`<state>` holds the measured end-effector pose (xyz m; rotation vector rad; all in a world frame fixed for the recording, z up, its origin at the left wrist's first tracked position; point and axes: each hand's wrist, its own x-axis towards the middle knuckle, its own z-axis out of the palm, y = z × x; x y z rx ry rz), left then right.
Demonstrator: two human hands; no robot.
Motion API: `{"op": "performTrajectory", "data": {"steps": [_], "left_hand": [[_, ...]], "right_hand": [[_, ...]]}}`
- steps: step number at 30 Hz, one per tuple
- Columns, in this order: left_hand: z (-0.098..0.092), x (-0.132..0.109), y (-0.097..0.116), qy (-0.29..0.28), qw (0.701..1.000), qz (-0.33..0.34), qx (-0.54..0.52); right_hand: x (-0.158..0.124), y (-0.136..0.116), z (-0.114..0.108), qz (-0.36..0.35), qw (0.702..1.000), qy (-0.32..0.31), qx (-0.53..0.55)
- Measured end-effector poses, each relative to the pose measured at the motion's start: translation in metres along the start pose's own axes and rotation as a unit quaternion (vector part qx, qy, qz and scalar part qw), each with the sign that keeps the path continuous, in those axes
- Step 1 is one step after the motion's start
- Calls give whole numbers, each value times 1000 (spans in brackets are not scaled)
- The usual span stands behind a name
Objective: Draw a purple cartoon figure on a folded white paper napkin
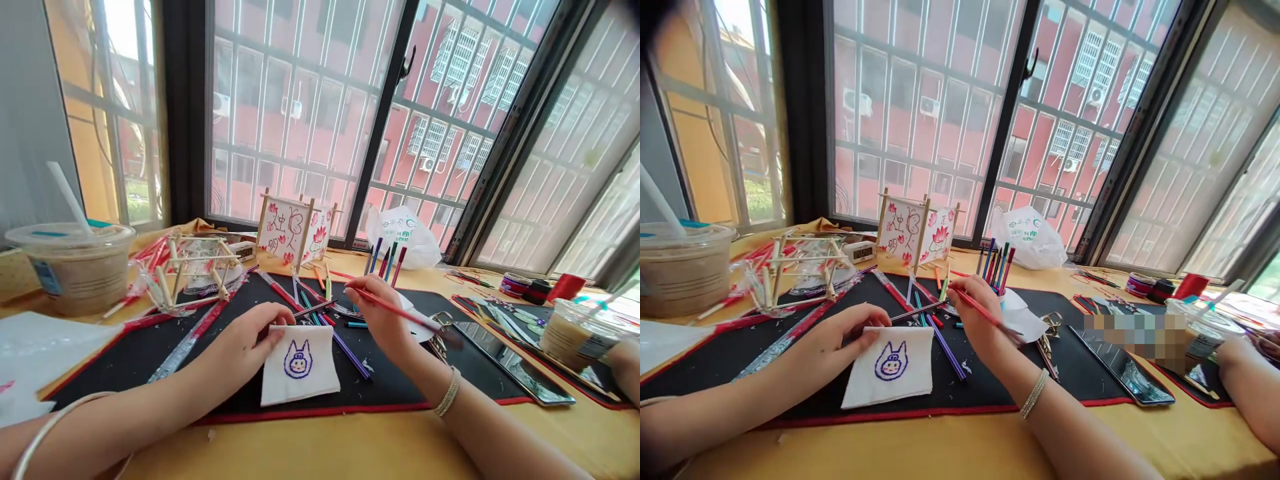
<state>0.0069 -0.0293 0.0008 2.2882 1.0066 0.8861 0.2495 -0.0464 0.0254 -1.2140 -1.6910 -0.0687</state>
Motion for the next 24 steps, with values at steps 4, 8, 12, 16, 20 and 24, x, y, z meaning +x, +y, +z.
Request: {"op": "performTrajectory", "data": {"steps": [4,8,12,16,20,24], "left_hand": [[-4,5,-1,-21,999,-26,11],[-6,9,2,-68,995,-67,7],[-8,10,5,-131,985,-108,-17],[-13,7,11,-182,972,-132,-69],[-18,5,21,-180,963,-141,-143],[-14,4,23,-170,957,-161,-171]], "right_hand": [[6,2,-8,-3,995,-30,-93],[8,5,-10,14,983,-54,-177],[11,6,-11,35,965,-80,-246],[13,3,-15,52,940,-139,-306],[13,-1,-16,74,908,-196,-362],[11,-5,-16,87,884,-234,-394]]}}
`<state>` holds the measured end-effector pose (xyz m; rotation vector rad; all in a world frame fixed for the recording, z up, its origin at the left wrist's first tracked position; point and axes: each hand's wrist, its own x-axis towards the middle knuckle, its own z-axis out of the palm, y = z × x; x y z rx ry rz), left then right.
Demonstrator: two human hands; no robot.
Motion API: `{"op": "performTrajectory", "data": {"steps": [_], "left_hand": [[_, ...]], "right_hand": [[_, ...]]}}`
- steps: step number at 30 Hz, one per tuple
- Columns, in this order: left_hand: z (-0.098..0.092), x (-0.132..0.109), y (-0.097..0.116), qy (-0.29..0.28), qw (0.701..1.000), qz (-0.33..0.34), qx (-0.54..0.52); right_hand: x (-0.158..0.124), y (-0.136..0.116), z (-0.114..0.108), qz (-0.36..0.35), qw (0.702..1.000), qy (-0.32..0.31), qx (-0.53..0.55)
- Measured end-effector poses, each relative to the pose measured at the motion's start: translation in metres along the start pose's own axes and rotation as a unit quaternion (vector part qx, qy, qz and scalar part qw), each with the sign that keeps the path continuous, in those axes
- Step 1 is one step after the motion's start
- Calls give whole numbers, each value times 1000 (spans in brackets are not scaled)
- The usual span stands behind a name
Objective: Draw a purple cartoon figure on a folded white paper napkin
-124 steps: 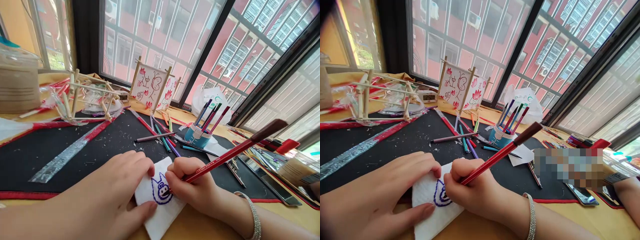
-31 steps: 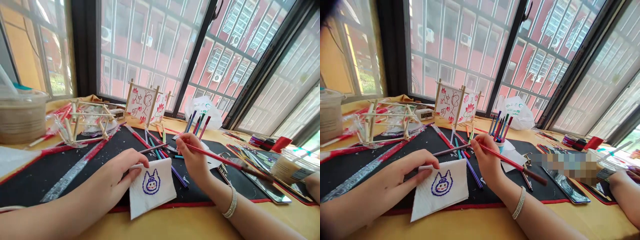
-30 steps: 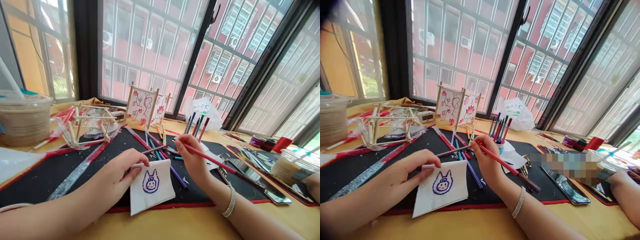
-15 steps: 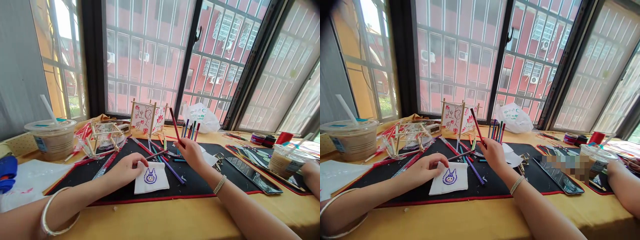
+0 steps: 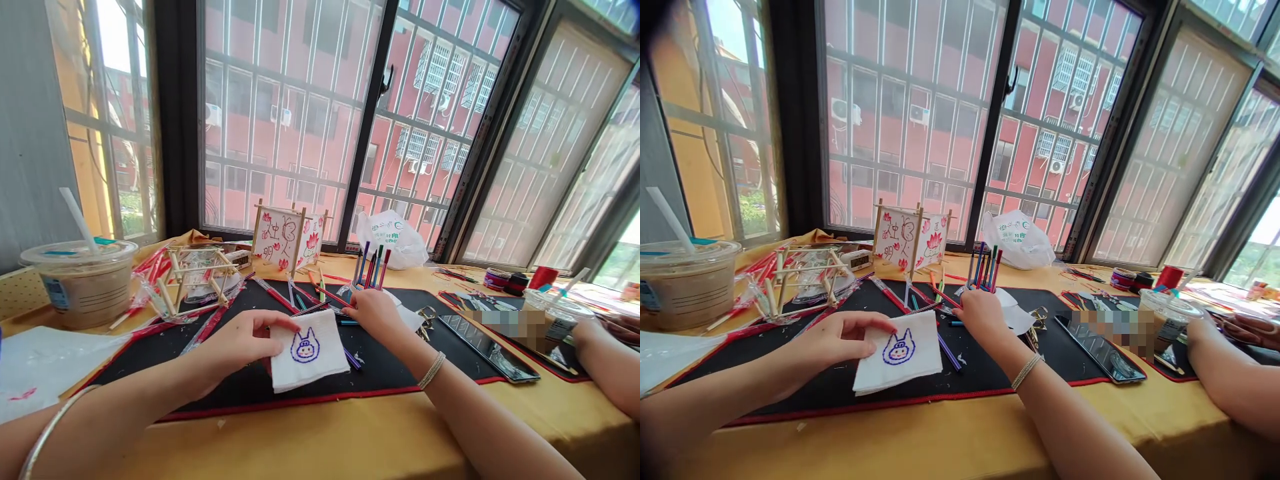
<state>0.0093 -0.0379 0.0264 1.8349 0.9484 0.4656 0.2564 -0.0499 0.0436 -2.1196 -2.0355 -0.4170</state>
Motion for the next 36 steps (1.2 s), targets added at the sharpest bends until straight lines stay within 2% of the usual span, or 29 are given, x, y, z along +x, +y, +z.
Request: {"op": "performTrajectory", "data": {"steps": [5,9,13,18,22,29,33,36], "left_hand": [[6,4,-8,8,996,-41,79],[5,-1,-3,27,986,-19,162],[3,-5,2,48,974,-11,220],[5,-7,-4,60,968,-8,243],[5,-7,-9,62,970,-4,233],[5,-7,-7,54,971,0,235],[5,-9,-8,48,976,2,212],[8,-9,-9,66,983,15,173]], "right_hand": [[-6,-7,-2,-18,1000,-23,2],[-13,-18,2,-71,995,-51,46],[-18,-26,9,-85,990,-86,78],[-17,-21,7,-69,986,-82,126],[-15,-12,0,-60,973,-78,207],[-10,-5,-2,-60,914,-64,395],[-10,-9,-4,-79,864,-47,495],[-13,-14,-4,-96,806,-22,584]]}}
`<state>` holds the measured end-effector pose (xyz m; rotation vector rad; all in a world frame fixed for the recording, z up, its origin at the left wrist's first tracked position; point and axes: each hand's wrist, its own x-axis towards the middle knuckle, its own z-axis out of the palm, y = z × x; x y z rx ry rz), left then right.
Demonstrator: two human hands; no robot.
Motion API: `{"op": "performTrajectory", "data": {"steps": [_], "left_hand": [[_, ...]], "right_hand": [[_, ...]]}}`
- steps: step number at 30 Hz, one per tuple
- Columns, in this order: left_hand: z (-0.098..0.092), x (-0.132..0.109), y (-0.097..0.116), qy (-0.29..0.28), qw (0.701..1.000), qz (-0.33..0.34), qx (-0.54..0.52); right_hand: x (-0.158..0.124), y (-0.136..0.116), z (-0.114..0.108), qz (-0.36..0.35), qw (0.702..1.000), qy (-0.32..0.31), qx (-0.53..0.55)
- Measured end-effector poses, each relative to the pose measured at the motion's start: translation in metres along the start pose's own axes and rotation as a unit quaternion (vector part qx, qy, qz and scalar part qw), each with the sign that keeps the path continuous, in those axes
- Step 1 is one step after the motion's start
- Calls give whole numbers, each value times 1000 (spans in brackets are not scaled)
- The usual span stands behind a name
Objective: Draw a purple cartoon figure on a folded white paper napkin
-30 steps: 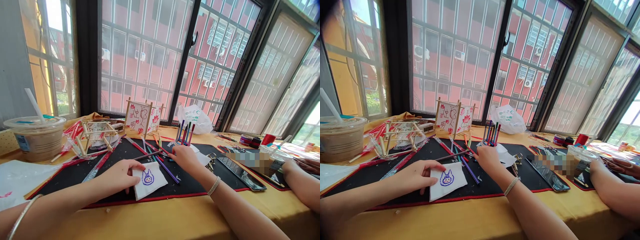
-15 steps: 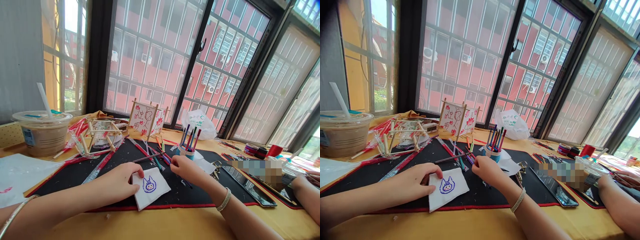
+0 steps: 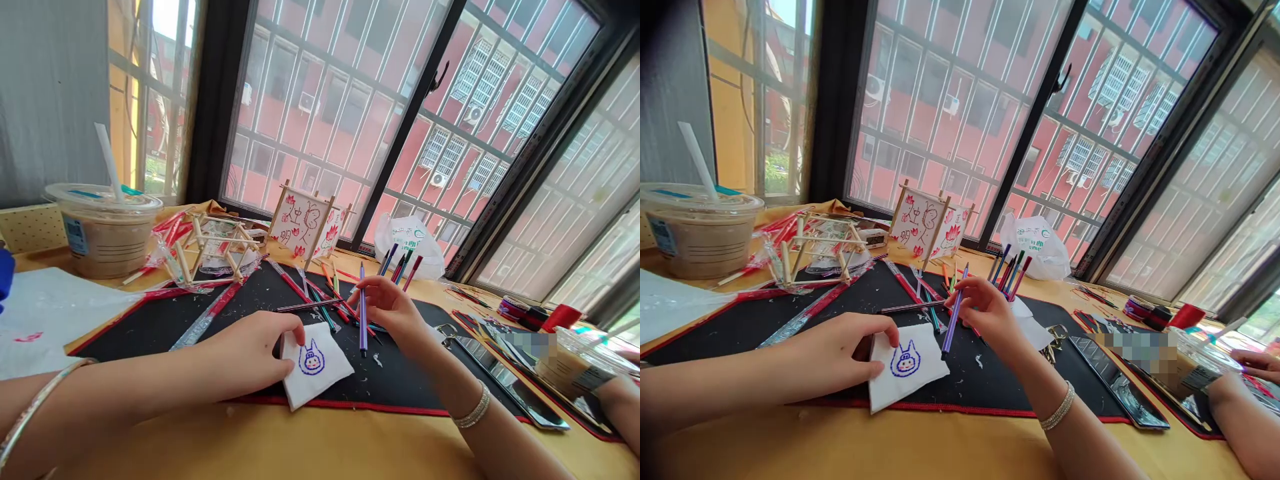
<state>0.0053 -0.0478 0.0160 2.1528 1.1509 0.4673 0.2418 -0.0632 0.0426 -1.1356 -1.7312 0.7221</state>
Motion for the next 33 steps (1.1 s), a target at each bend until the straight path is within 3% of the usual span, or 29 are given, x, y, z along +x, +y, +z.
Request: {"op": "performTrajectory", "data": {"steps": [2,6,8,11,14,19,22,26,33], "left_hand": [[3,0,2,0,998,7,-55],[11,-1,9,-55,982,18,-182],[13,-3,10,-60,981,9,-183],[14,-6,5,-8,995,1,-103],[15,-8,-3,32,999,10,-36],[20,-9,-8,32,999,14,-10],[21,-10,-6,32,999,22,-1],[20,-10,-4,18,1000,16,3],[22,-11,-4,10,1000,14,6]], "right_hand": [[-2,0,4,-19,999,14,44],[-6,2,11,-48,995,50,67],[-8,4,12,-75,990,76,96],[-11,7,12,-100,984,82,120],[-15,7,14,-103,987,56,109],[-23,1,18,-103,990,37,84],[-28,-3,22,-101,986,0,130],[-33,-3,33,-62,979,-55,186],[-42,6,51,50,976,-120,174]]}}
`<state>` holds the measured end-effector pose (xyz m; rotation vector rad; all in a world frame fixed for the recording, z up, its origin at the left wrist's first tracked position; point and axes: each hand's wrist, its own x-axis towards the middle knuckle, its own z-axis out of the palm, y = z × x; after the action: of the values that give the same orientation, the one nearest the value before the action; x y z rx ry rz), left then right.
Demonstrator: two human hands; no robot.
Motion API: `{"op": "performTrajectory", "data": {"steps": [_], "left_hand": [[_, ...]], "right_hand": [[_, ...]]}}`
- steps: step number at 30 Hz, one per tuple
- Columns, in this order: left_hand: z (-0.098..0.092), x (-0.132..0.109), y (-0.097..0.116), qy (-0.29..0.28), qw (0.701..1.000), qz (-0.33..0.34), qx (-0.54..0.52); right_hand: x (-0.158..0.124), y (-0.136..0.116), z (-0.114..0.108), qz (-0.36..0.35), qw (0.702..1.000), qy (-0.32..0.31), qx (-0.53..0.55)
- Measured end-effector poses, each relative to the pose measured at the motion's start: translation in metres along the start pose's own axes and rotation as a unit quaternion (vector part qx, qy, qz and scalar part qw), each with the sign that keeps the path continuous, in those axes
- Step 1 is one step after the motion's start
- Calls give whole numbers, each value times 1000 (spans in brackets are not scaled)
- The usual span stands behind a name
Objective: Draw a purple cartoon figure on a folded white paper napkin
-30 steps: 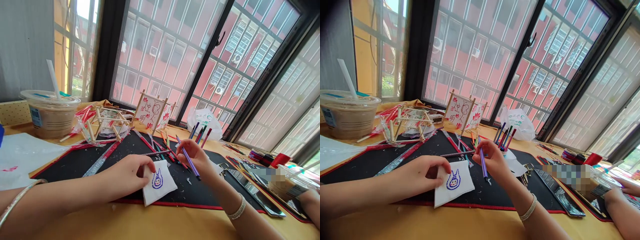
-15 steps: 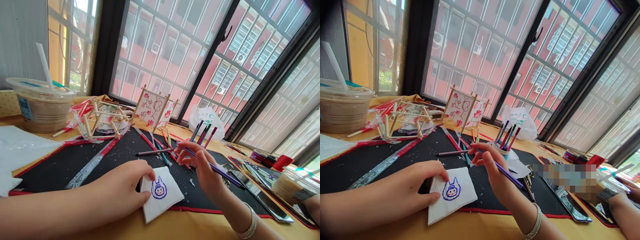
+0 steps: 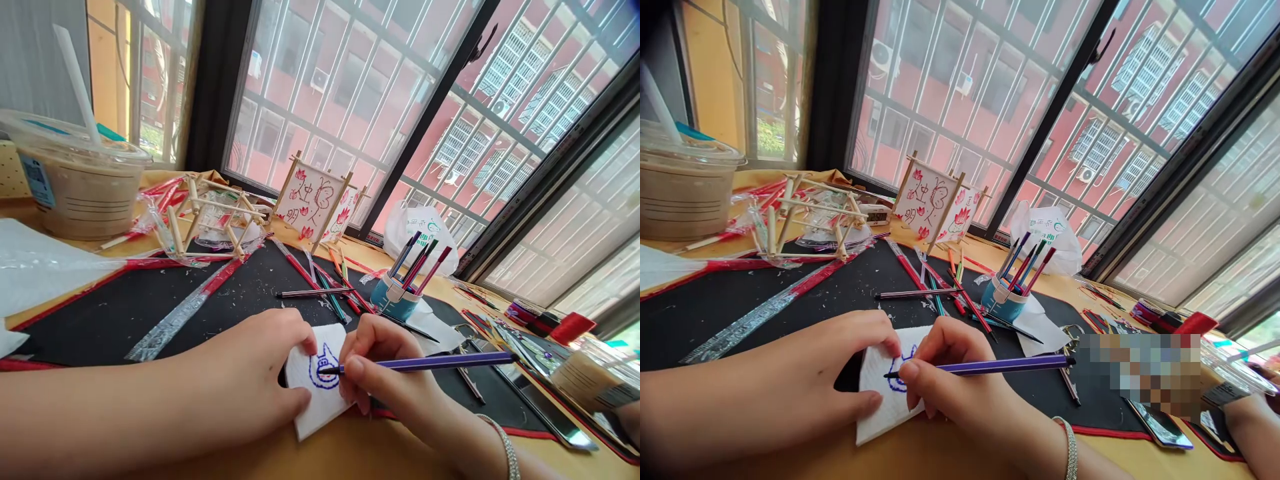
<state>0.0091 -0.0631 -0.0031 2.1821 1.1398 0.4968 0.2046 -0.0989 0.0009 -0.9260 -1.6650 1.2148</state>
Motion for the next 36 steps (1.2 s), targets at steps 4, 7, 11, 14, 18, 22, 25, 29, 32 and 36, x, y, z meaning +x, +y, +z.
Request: {"op": "performTrajectory", "data": {"steps": [4,7,11,14,18,22,25,29,32,36], "left_hand": [[3,0,-2,7,1000,3,-2],[5,0,-2,11,1000,7,-3],[6,-2,0,11,1000,3,3],[4,-7,3,21,999,28,9],[5,-11,4,41,999,29,20],[10,-12,2,75,996,44,24],[16,-10,-2,121,989,80,24],[26,-6,-5,147,983,101,29],[28,-4,-7,152,983,102,31],[25,-6,-12,150,982,107,37]], "right_hand": [[-1,3,6,-29,995,27,-95],[0,6,7,-61,981,32,-179],[-1,10,5,-96,965,27,-243],[-2,11,4,-111,958,20,-265],[-3,11,3,-108,957,11,-271],[-4,12,1,-111,953,2,-282],[-3,10,2,-120,949,4,-293],[-1,7,5,-139,941,9,-309],[0,6,6,-142,944,10,-298],[-1,7,4,-115,949,10,-292]]}}
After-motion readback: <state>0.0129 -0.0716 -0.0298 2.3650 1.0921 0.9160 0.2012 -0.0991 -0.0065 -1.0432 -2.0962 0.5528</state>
